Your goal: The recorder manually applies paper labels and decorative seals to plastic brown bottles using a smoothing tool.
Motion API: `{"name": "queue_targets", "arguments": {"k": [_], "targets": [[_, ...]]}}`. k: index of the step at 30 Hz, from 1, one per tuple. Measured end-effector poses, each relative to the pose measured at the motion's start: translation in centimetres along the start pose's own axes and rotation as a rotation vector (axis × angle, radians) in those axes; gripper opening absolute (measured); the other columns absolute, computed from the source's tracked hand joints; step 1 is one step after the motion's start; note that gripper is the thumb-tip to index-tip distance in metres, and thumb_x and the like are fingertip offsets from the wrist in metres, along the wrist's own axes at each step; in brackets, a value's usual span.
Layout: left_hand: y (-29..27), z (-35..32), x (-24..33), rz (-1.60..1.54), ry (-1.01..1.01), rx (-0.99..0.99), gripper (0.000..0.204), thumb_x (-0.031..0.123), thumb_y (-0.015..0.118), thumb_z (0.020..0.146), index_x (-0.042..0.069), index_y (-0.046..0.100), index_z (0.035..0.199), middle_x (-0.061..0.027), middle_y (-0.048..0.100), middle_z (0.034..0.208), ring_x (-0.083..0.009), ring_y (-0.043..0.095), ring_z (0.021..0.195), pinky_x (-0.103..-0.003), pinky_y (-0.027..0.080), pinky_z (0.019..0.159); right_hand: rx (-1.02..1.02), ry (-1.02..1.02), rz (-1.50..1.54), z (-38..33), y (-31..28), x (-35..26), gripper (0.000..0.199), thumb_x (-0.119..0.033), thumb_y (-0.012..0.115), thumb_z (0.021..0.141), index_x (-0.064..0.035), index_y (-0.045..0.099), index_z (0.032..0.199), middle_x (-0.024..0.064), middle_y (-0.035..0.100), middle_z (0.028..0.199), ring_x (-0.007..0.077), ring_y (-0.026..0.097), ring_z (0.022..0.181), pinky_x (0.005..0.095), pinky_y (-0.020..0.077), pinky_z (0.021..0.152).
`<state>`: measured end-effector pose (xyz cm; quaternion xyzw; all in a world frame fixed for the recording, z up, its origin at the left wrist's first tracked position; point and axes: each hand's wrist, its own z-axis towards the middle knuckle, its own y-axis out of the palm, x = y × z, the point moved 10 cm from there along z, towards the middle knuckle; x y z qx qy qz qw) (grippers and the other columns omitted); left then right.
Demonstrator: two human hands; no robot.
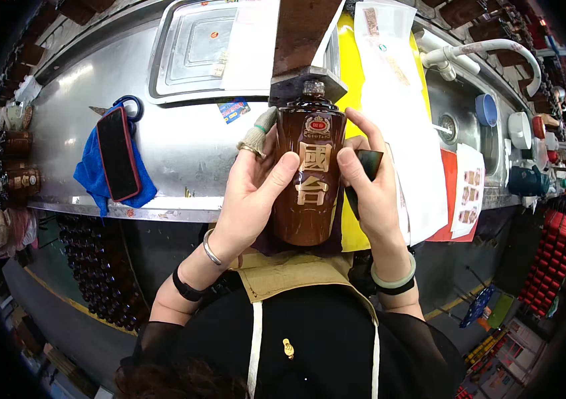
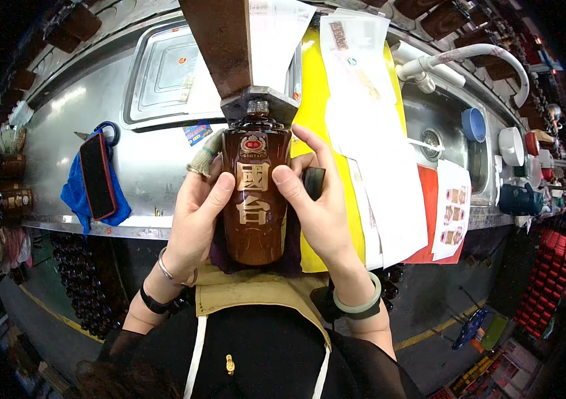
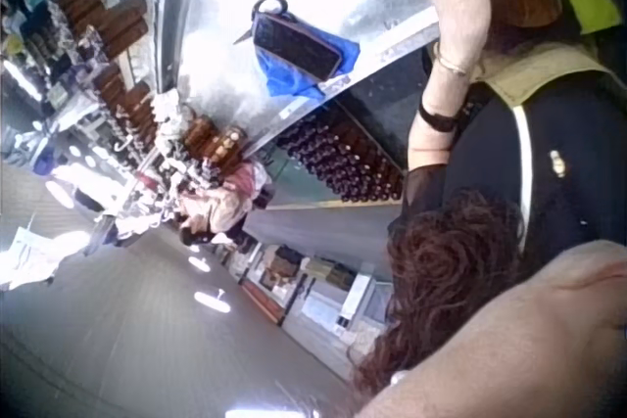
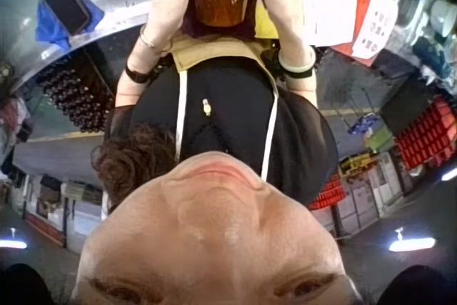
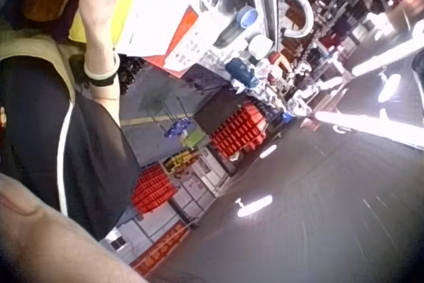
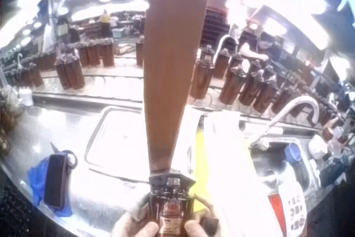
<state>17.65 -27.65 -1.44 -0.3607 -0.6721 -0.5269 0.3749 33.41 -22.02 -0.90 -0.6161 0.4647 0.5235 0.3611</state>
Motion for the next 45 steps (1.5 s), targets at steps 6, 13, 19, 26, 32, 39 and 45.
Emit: {"name": "queue_targets", "arguments": {"k": [6, 13, 19, 26, 32, 39, 45], "targets": [[0.06, 0.17, -0.73, 0.012, -0.051, 0.004, 0.069, 0.009, 0.061, 0.105, -0.003, 0.023, 0.161, -0.0178, 0.044, 0.157, -0.0222, 0.049, 0.140, -0.037, 0.041, 0.117, 0.014, -0.021, -0.009, -0.21, 0.54, 0.80, 0.070, -0.020, 0.080, 0.094, -0.0022, 0.044, 0.152, -0.0047, 0.044, 0.089, 0.0059, 0.043, 0.081, 0.0200, 0.0370, 0.075], [-0.01, 0.34, -0.66, 0.009, -0.025, 0.002, 0.069, 0.007, 0.060, 0.105, -0.003, 0.022, 0.162, -0.0182, 0.043, 0.158, -0.0224, 0.048, 0.141, -0.037, 0.041, 0.117, 0.018, 0.012, 0.015, -0.24, 0.71, 0.58, 0.069, -0.018, 0.079, 0.094, -0.0021, 0.045, 0.152, -0.0046, 0.043, 0.088, 0.0058, 0.042, 0.081, 0.0200, 0.0367, 0.075], [-0.07, 0.27, -0.76, 0.013, -0.048, -0.001, 0.069, 0.007, 0.060, 0.106, -0.003, 0.021, 0.162, -0.0184, 0.042, 0.158, -0.0224, 0.047, 0.141, -0.037, 0.040, 0.117, 0.025, -0.012, 0.011, -0.20, 0.65, 0.73, 0.068, -0.017, 0.079, 0.095, -0.0021, 0.045, 0.151, -0.0046, 0.042, 0.088, 0.0057, 0.042, 0.081, 0.0199, 0.0365, 0.075], [0.14, 0.35, -0.43, 0.011, -0.016, -0.010, 0.069, 0.006, 0.059, 0.106, -0.004, 0.021, 0.162, -0.0179, 0.042, 0.159, -0.0225, 0.046, 0.142, -0.038, 0.039, 0.118, 0.021, 0.001, 0.019, -0.23, 0.68, 0.56, 0.068, -0.017, 0.079, 0.094, -0.0018, 0.045, 0.151, -0.0052, 0.043, 0.089, 0.0054, 0.042, 0.081, 0.0198, 0.0364, 0.075], [-0.13, 0.25, -0.88, -0.054, -0.044, 0.010, 0.062, 0.011, 0.055, 0.109, -0.003, 0.025, 0.161, -0.0157, 0.043, 0.159, -0.0209, 0.045, 0.144, -0.036, 0.037, 0.119, 0.028, 0.045, 0.085, -0.10, 0.76, 0.77, 0.065, -0.019, 0.077, 0.096, -0.0001, 0.045, 0.151, -0.0045, 0.042, 0.089, 0.0063, 0.043, 0.083, 0.0202, 0.0372, 0.078], [-0.29, 0.27, -0.97, -0.082, -0.048, 0.021, 0.056, 0.013, 0.051, 0.111, -0.003, 0.029, 0.160, -0.0149, 0.045, 0.159, -0.0210, 0.044, 0.144, -0.036, 0.036, 0.120, 0.017, 0.031, 0.052, -0.07, 0.63, 0.73, 0.066, -0.020, 0.077, 0.096, 0.0008, 0.045, 0.151, -0.0045, 0.042, 0.089, 0.0063, 0.043, 0.083, 0.0202, 0.0370, 0.079], [-0.06, 0.20, -0.70, -0.026, -0.012, 0.049, 0.056, 0.013, 0.056, 0.109, -0.001, 0.035, 0.158, -0.0135, 0.052, 0.152, -0.0205, 0.051, 0.138, -0.038, 0.040, 0.117, 0.027, -0.001, 0.016, 0.04, 0.59, 0.73, 0.069, -0.019, 0.080, 0.093, -0.0009, 0.046, 0.151, -0.0055, 0.041, 0.088, 0.0051, 0.041, 0.080, 0.0195, 0.0358, 0.074]]}}
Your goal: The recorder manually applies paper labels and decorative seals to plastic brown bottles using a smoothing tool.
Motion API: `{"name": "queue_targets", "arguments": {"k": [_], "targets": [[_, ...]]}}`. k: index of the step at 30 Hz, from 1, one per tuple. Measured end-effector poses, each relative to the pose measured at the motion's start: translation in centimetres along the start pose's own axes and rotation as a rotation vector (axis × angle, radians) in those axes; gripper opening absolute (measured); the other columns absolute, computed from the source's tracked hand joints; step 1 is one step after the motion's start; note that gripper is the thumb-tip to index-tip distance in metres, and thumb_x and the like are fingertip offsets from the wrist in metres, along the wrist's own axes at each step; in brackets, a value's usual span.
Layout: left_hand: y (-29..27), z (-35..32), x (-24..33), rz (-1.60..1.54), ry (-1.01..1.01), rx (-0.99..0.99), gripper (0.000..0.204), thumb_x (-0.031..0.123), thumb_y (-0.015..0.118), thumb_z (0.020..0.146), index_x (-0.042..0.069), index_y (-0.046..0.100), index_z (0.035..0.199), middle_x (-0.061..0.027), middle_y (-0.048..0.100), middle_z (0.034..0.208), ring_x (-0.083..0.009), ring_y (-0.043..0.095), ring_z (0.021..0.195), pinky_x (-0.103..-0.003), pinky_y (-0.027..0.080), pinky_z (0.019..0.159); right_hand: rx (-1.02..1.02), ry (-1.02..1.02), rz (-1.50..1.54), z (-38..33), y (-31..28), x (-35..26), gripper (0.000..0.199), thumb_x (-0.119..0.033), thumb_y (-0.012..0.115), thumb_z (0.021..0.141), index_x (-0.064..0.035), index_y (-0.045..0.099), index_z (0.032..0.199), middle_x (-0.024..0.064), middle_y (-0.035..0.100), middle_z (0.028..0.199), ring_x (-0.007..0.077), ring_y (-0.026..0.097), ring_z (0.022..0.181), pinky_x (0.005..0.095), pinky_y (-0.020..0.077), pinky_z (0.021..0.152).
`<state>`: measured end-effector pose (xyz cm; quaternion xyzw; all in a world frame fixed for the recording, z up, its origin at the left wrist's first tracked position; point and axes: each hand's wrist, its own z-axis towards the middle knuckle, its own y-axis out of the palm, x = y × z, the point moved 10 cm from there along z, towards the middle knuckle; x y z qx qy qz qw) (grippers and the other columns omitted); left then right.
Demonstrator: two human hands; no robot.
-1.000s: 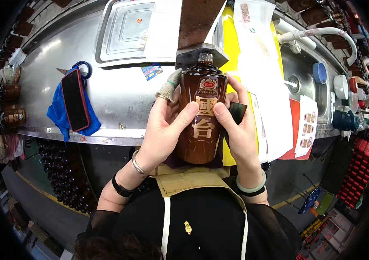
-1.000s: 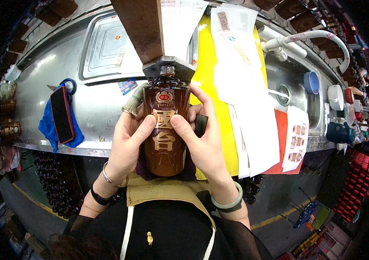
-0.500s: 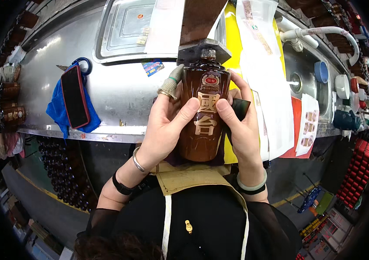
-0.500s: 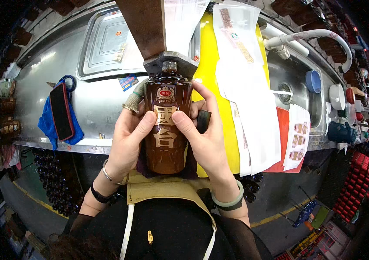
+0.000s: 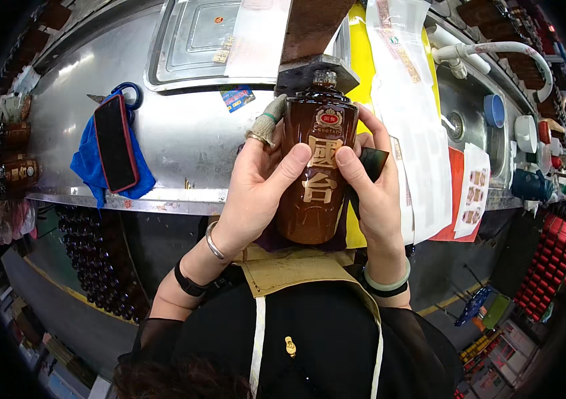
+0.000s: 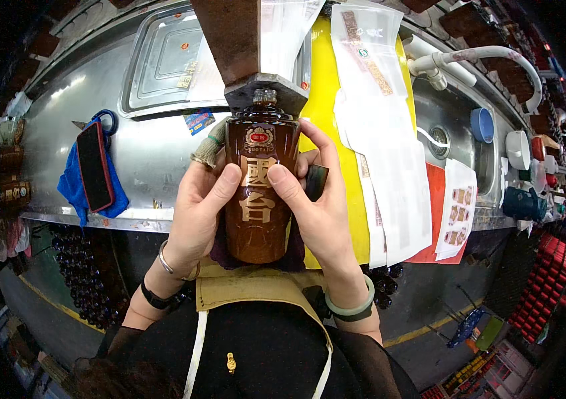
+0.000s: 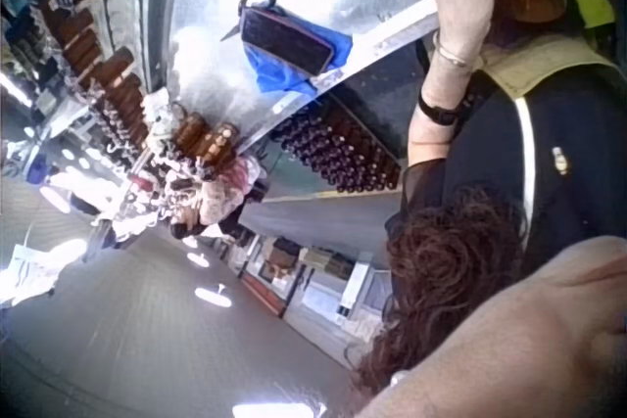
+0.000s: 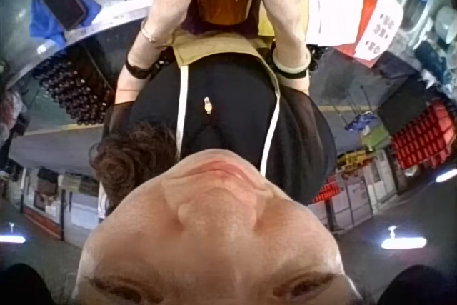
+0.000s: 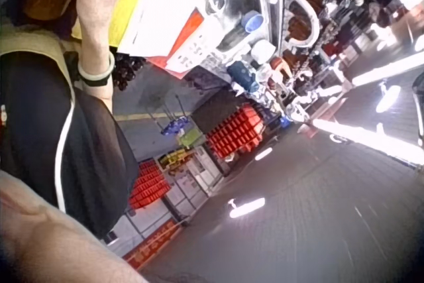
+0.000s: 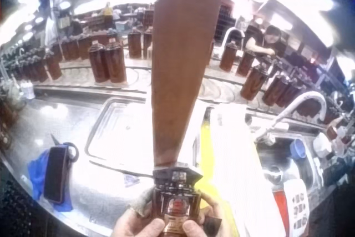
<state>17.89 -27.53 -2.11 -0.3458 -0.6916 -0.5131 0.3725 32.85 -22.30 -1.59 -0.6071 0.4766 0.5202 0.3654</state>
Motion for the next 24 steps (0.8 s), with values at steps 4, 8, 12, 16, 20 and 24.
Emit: {"name": "queue_targets", "arguments": {"k": [4, 8, 12, 16, 20, 24], "targets": [[-0.08, 0.00, -0.09, 0.042, -0.003, -0.002, 0.057, 0.010, 0.058, 0.107, -0.002, 0.035, 0.158, -0.0143, 0.053, 0.151, -0.0208, 0.053, 0.137, -0.038, 0.041, 0.116, 0.002, 0.007, 0.023, -0.07, 0.07, 0.02, 0.070, -0.018, 0.081, 0.093, -0.0017, 0.046, 0.151, -0.0057, 0.041, 0.089, 0.0048, 0.041, 0.080, 0.0195, 0.0360, 0.074], [-0.10, -0.02, -0.03, 0.049, -0.003, -0.007, 0.056, 0.010, 0.058, 0.107, -0.002, 0.035, 0.157, -0.0146, 0.053, 0.152, -0.0211, 0.052, 0.138, -0.038, 0.041, 0.117, -0.008, 0.004, 0.008, 0.01, 0.15, -0.16, 0.072, -0.017, 0.081, 0.092, -0.0022, 0.045, 0.152, -0.0057, 0.042, 0.089, 0.0049, 0.041, 0.081, 0.0192, 0.0364, 0.074], [-0.16, 0.12, -0.13, 0.021, -0.025, -0.018, 0.066, 0.011, 0.064, 0.105, -0.005, 0.029, 0.159, -0.0165, 0.049, 0.152, -0.0207, 0.052, 0.137, -0.036, 0.043, 0.115, -0.007, 0.013, 0.020, -0.06, 0.18, -0.09, 0.072, -0.017, 0.082, 0.092, -0.0022, 0.045, 0.152, -0.0056, 0.042, 0.089, 0.0049, 0.041, 0.081, 0.0191, 0.0369, 0.075], [-0.06, 0.12, -0.02, 0.012, 0.006, -0.026, 0.066, 0.010, 0.062, 0.105, -0.005, 0.028, 0.159, -0.0175, 0.048, 0.154, -0.0211, 0.051, 0.138, -0.037, 0.042, 0.116, -0.004, 0.008, 0.008, -0.06, 0.18, -0.15, 0.071, -0.017, 0.081, 0.092, -0.0020, 0.045, 0.152, -0.0055, 0.042, 0.090, 0.0049, 0.041, 0.082, 0.0188, 0.0369, 0.076], [-0.04, 0.11, 0.02, 0.023, -0.002, -0.019, 0.066, 0.010, 0.062, 0.105, -0.006, 0.027, 0.159, -0.0173, 0.048, 0.154, -0.0211, 0.051, 0.138, -0.037, 0.041, 0.117, -0.003, 0.019, 0.041, -0.08, 0.31, -0.12, 0.070, -0.017, 0.081, 0.093, -0.0018, 0.045, 0.152, -0.0054, 0.042, 0.090, 0.0047, 0.041, 0.082, 0.0184, 0.0367, 0.075], [-0.08, 0.14, 0.02, 0.036, -0.001, -0.023, 0.066, 0.010, 0.062, 0.105, -0.006, 0.027, 0.159, -0.0174, 0.048, 0.154, -0.0210, 0.051, 0.138, -0.037, 0.041, 0.117, -0.002, 0.023, 0.048, -0.07, 0.31, -0.07, 0.069, -0.016, 0.080, 0.093, -0.0015, 0.046, 0.151, -0.0054, 0.041, 0.091, 0.0047, 0.041, 0.082, 0.0183, 0.0367, 0.075]]}}
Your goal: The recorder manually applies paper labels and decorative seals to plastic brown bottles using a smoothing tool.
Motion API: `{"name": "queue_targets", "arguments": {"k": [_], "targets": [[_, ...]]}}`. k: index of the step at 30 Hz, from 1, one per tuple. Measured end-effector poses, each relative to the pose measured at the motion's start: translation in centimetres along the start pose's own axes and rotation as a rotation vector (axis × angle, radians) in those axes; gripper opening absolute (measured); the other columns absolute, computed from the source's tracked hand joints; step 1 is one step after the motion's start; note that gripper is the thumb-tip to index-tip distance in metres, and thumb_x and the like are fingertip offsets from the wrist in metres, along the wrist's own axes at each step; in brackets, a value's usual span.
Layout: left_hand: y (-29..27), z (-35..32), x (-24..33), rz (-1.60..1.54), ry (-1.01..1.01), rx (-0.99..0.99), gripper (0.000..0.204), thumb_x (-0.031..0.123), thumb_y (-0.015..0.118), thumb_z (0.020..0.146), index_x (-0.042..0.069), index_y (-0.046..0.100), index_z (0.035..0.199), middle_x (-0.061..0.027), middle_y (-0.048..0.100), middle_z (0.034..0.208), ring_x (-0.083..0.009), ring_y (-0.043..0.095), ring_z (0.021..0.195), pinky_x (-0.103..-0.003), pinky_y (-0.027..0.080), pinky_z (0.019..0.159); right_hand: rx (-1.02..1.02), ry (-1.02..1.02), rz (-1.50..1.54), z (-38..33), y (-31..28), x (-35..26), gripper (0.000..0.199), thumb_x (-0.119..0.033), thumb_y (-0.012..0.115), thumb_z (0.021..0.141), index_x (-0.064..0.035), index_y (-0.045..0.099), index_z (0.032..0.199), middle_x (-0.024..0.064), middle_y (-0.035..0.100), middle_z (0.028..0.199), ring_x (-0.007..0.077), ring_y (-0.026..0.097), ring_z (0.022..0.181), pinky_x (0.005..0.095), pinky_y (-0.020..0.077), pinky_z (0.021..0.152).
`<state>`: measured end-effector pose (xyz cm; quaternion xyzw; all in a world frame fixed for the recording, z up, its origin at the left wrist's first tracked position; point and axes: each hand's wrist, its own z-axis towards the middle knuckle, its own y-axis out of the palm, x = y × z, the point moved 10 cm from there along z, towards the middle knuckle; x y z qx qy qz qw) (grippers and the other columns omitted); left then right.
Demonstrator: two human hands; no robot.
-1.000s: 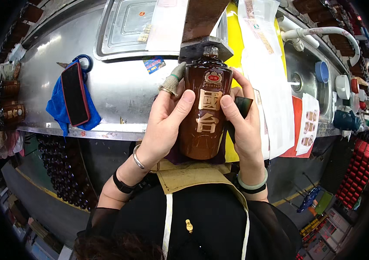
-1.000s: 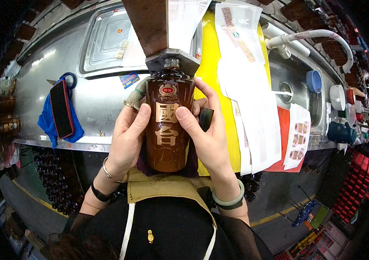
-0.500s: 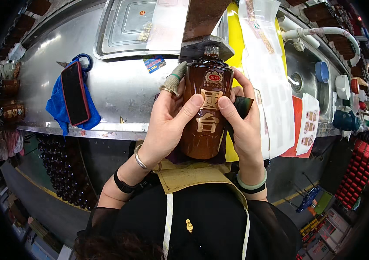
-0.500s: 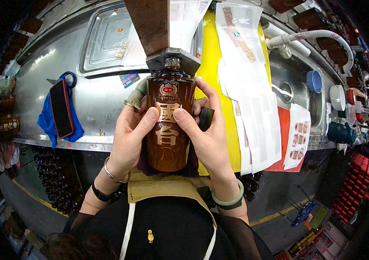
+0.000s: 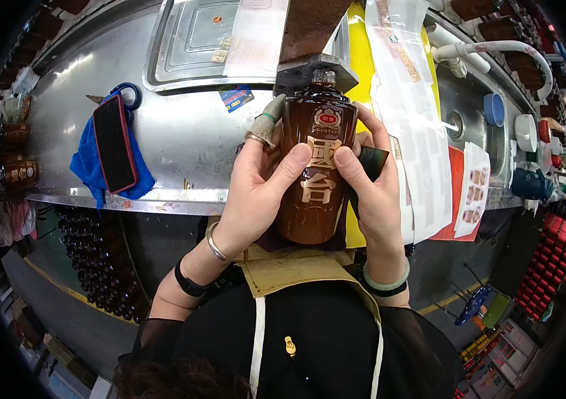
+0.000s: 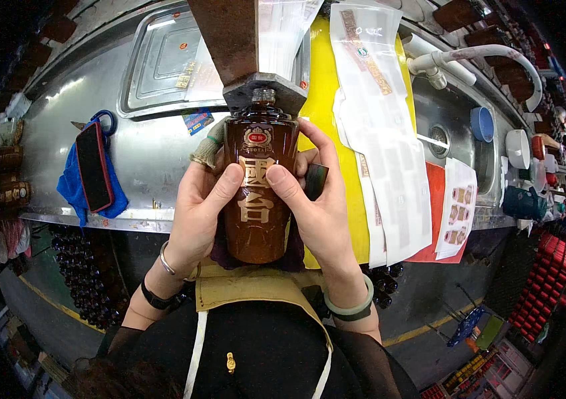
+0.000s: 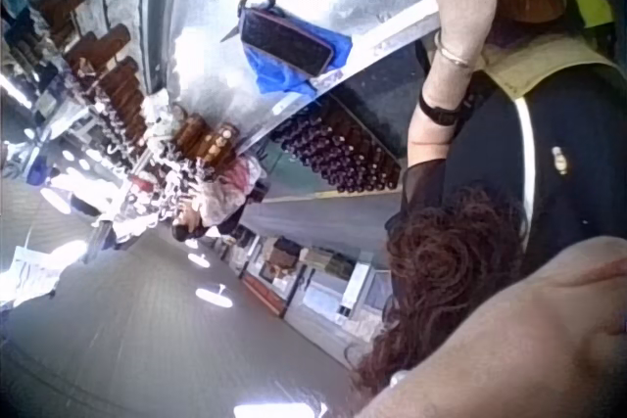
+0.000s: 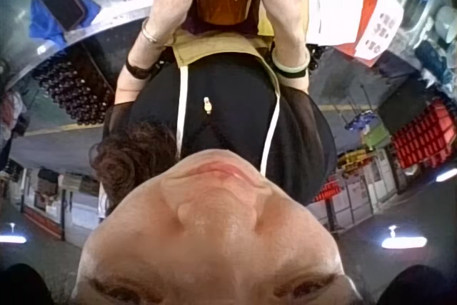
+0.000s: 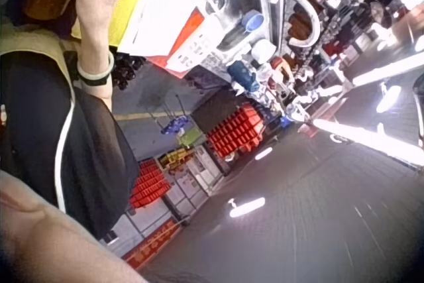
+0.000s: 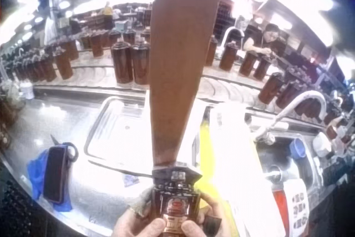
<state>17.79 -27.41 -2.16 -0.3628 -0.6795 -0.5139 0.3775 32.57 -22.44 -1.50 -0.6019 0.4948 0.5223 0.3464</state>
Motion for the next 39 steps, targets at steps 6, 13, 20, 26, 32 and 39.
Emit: {"name": "queue_targets", "arguments": {"k": [6, 13, 20, 26, 32, 39], "targets": [[0.0, 0.0, 0.0, 0.009, 0.020, 0.014, 0.066, 0.010, 0.062, 0.106, -0.006, 0.027, 0.159, -0.0180, 0.049, 0.153, -0.0209, 0.051, 0.137, -0.036, 0.042, 0.116, -0.001, -0.008, -0.001, 0.1, -0.1, 0.1, 0.069, -0.016, 0.080, 0.093, -0.0013, 0.046, 0.152, -0.0054, 0.041, 0.090, 0.0047, 0.041, 0.081, 0.0184, 0.0365, 0.075], [0.2, -0.1, 0.2, 0.021, 0.024, 0.024, 0.066, 0.010, 0.062, 0.105, -0.007, 0.027, 0.159, -0.0185, 0.049, 0.152, -0.0210, 0.051, 0.137, -0.037, 0.042, 0.116, -0.004, -0.013, -0.005, 0.1, -0.2, 0.3, 0.070, -0.016, 0.080, 0.093, -0.0014, 0.045, 0.152, -0.0055, 0.041, 0.090, 0.0050, 0.041, 0.081, 0.0186, 0.0360, 0.074], [0.2, -0.1, 0.3, 0.017, 0.020, 0.038, 0.065, 0.009, 0.062, 0.105, -0.007, 0.029, 0.158, -0.0184, 0.051, 0.150, -0.0207, 0.053, 0.135, -0.035, 0.044, 0.114, -0.004, 0.008, 0.023, 0.1, -0.1, 0.3, 0.069, -0.017, 0.080, 0.094, -0.0020, 0.045, 0.152, -0.0055, 0.041, 0.090, 0.0051, 0.041, 0.082, 0.0190, 0.0359, 0.076], [0.7, -0.3, 0.9, 0.112, 0.069, 0.032, 0.082, 0.008, 0.076, 0.094, -0.007, 0.027, 0.157, -0.0180, 0.052, 0.146, -0.0217, 0.059, 0.129, -0.036, 0.050, 0.108, -0.079, 0.015, -0.050, 0.3, -0.6, -1.4, 0.059, -0.021, 0.061, 0.104, 0.0013, 0.040, 0.155, -0.0015, 0.049, 0.103, 0.0075, 0.048, 0.092, 0.0199, 0.0387, 0.087], [0.7, 0.0, 0.4, 0.207, 0.078, 0.025, 0.080, 0.008, 0.077, 0.092, -0.008, 0.030, 0.155, -0.0185, 0.053, 0.145, -0.0221, 0.059, 0.129, -0.036, 0.050, 0.108, -0.054, -0.561, -0.475, 1.5, -0.9, -10.4, 0.047, 0.011, 0.062, 0.095, 0.0027, 0.048, 0.140, 0.0104, 0.061, 0.122, 0.0134, 0.061, 0.110, 0.0269, 0.0529, 0.089], [0.7, -0.1, 0.3, 0.236, 0.040, 0.046, 0.080, 0.012, 0.078, 0.091, -0.008, 0.033, 0.153, -0.0178, 0.056, 0.141, -0.0206, 0.059, 0.127, -0.036, 0.049, 0.108, -0.389, -0.940, -1.032, 0.8, 6.8, -13.7, 0.028, 0.001, 0.072, 0.085, -0.0050, 0.074, 0.112, 0.0116, 0.070, 0.092, 0.0300, 0.067, 0.086, 0.0381, 0.0526, 0.075]]}}
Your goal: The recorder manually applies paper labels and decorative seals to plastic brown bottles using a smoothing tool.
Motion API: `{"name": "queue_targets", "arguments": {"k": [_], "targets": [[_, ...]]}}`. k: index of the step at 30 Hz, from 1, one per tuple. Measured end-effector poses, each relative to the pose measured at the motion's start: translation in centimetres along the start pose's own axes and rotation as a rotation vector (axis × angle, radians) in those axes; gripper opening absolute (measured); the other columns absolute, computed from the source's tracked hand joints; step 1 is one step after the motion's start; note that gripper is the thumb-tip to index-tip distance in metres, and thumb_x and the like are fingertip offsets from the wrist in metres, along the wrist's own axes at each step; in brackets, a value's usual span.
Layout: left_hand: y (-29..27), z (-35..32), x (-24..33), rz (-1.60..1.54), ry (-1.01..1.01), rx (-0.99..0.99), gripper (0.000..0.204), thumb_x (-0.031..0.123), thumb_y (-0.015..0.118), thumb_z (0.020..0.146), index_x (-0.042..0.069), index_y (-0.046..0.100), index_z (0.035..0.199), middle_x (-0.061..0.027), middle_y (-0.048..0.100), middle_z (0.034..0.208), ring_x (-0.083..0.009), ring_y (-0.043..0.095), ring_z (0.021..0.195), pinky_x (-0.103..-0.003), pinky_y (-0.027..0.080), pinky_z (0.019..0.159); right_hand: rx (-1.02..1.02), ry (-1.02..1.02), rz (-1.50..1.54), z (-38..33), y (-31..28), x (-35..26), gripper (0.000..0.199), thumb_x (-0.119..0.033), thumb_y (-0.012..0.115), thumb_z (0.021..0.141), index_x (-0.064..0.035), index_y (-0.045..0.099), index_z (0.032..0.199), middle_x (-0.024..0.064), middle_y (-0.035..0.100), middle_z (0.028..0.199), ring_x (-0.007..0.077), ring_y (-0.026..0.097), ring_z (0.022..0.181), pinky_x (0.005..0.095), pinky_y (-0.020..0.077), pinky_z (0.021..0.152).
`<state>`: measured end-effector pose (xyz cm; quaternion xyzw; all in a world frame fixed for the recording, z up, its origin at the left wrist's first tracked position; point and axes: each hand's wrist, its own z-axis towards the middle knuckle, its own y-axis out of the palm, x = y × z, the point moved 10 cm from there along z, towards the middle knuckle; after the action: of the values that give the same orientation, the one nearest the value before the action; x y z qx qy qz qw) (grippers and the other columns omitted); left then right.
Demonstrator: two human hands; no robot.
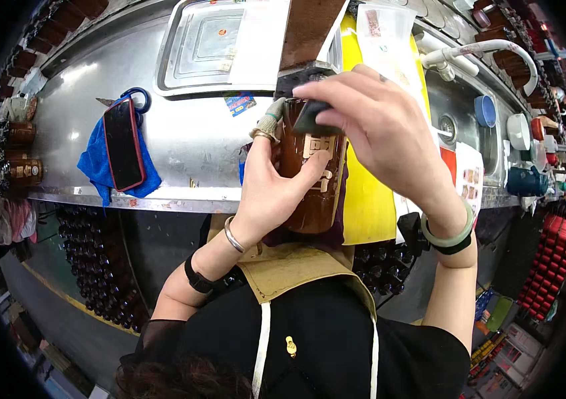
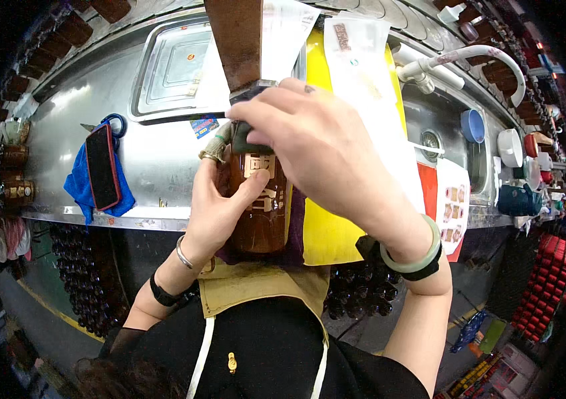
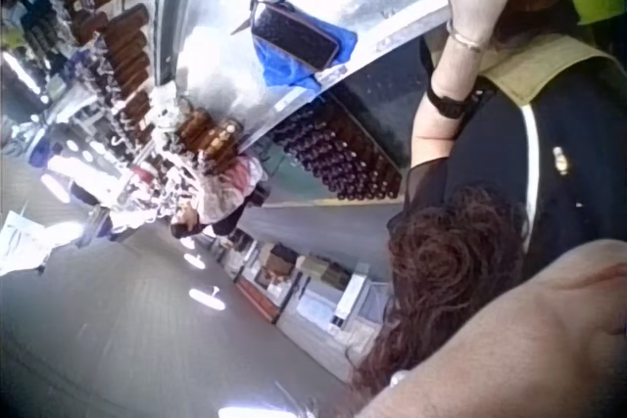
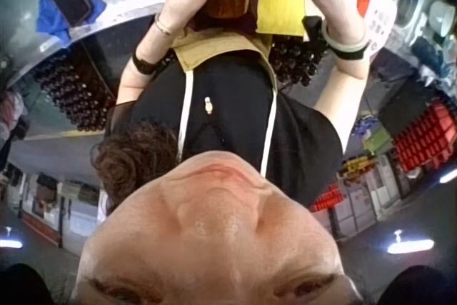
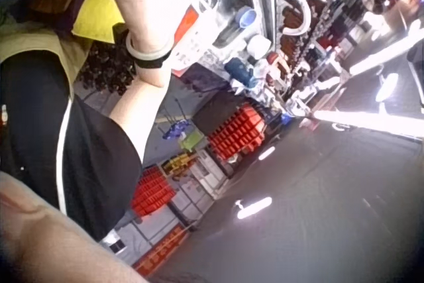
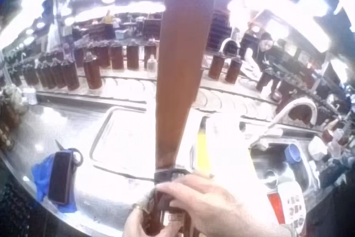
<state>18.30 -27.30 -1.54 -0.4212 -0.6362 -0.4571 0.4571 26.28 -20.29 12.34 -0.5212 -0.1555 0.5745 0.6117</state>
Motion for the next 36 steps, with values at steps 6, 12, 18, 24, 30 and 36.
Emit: {"name": "queue_targets", "arguments": {"k": [6, 12, 18, 24, 30, 36], "targets": [[-0.3, 0.1, -0.5, 0.079, 0.018, 0.008, 0.079, 0.014, 0.079, 0.091, -0.009, 0.034, 0.152, -0.0180, 0.056, 0.140, -0.0214, 0.059, 0.127, -0.037, 0.048, 0.108, 0.001, 0.030, 0.062, -0.7, 0.1, 0.5, 0.024, -0.004, 0.072, 0.085, -0.0079, 0.073, 0.109, 0.0082, 0.073, 0.093, 0.0293, 0.068, 0.089, 0.0394, 0.0536, 0.079], [-0.5, -0.1, -0.2, -0.130, -0.043, -0.055, 0.082, 0.020, 0.078, 0.095, -0.006, 0.029, 0.157, -0.0192, 0.054, 0.144, -0.0224, 0.055, 0.132, -0.037, 0.046, 0.111, 0.373, 0.089, 0.049, -3.0, -4.3, 2.5, 0.019, 0.004, 0.068, 0.090, -0.0039, 0.072, 0.107, 0.0100, 0.072, 0.096, 0.0240, 0.068, 0.090, 0.0343, 0.0529, 0.081], [-1.1, -1.5, -1.5, -0.315, -0.069, -0.084, 0.055, 0.016, 0.053, 0.110, -0.002, 0.034, 0.158, -0.0140, 0.052, 0.152, -0.0192, 0.053, 0.136, -0.037, 0.043, 0.114, 0.272, 0.695, 0.666, -10.4, 1.3, 5.7, 0.034, -0.023, 0.061, 0.106, -0.0033, 0.060, 0.134, -0.0042, 0.048, 0.086, 0.0054, 0.046, 0.077, 0.0213, 0.0404, 0.071], [-0.8, -1.9, -1.3, -0.266, -0.013, -0.089, 0.064, 0.012, 0.062, 0.106, -0.004, 0.030, 0.159, -0.0163, 0.046, 0.157, -0.0206, 0.049, 0.141, -0.036, 0.040, 0.118, 0.337, 0.890, 0.960, -13.5, 8.3, 4.2, 0.066, -0.019, 0.080, 0.095, 0.0038, 0.048, 0.148, -0.0071, 0.041, 0.085, 0.0038, 0.039, 0.078, 0.0189, 0.0359, 0.071], [-0.8, -1.9, -1.4, -0.261, -0.014, -0.097, 0.070, 0.008, 0.066, 0.102, -0.005, 0.027, 0.159, -0.0192, 0.045, 0.157, -0.0216, 0.048, 0.141, -0.037, 0.040, 0.119, 0.319, 0.877, 0.989, -13.4, 8.4, 4.6, 0.070, -0.018, 0.082, 0.092, 0.0041, 0.048, 0.149, -0.0062, 0.043, 0.087, 0.0042, 0.041, 0.078, 0.0190, 0.0358, 0.071], [-0.6, -1.9, -0.8, -0.217, 0.002, -0.111, 0.067, 0.009, 0.065, 0.103, -0.007, 0.029, 0.158, -0.0187, 0.047, 0.155, -0.0213, 0.050, 0.139, -0.037, 0.041, 0.118, 0.309, 0.897, 0.983, -13.7, 8.4, 4.6, 0.072, -0.016, 0.083, 0.091, 0.0020, 0.048, 0.150, -0.0061, 0.045, 0.088, 0.0043, 0.043, 0.079, 0.0194, 0.0375, 0.072]]}}
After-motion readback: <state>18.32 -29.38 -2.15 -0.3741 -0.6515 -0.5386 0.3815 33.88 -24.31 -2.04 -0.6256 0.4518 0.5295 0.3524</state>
